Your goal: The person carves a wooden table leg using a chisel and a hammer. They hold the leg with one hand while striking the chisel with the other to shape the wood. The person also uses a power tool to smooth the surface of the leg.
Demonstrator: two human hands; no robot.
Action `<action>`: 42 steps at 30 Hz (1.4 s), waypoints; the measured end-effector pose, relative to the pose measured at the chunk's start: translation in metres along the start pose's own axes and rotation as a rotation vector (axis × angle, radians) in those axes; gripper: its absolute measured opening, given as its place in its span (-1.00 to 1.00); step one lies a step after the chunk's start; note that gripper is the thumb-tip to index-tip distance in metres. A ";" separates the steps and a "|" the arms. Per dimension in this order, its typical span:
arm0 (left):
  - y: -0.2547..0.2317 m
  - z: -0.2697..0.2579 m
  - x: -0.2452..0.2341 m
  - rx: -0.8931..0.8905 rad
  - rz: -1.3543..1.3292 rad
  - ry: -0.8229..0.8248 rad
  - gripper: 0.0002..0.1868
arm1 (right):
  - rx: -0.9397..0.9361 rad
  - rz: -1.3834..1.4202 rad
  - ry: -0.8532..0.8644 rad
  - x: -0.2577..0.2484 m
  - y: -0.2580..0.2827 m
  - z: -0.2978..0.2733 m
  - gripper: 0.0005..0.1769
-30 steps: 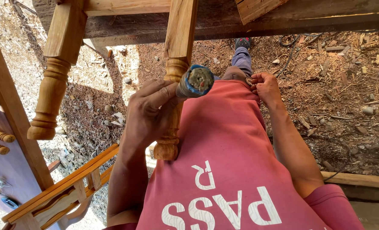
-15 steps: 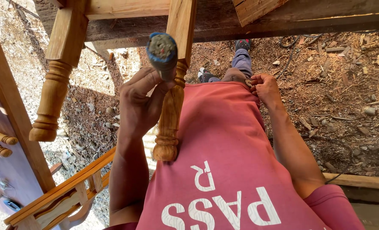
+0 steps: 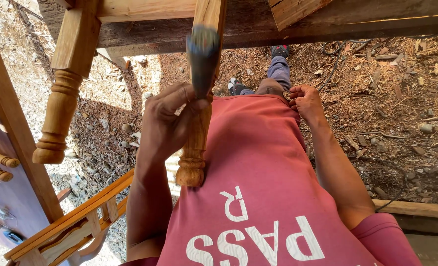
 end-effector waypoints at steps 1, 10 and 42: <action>-0.002 -0.001 0.000 -0.015 0.003 0.024 -0.89 | 0.001 0.001 0.004 0.000 -0.001 0.001 -0.47; 0.003 0.007 -0.007 0.049 -0.033 -0.047 -0.90 | 0.010 0.009 -0.031 -0.001 -0.005 0.001 -0.47; 0.013 -0.065 -0.063 -0.095 0.079 -0.585 -0.83 | -0.422 0.209 0.940 0.076 0.317 -0.123 -0.25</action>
Point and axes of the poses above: each hand's wrist, its own z-axis towards the middle knuckle, its own x-axis out of the palm, y = z × x, the point moved 5 cm from there along z, towards the middle knuckle
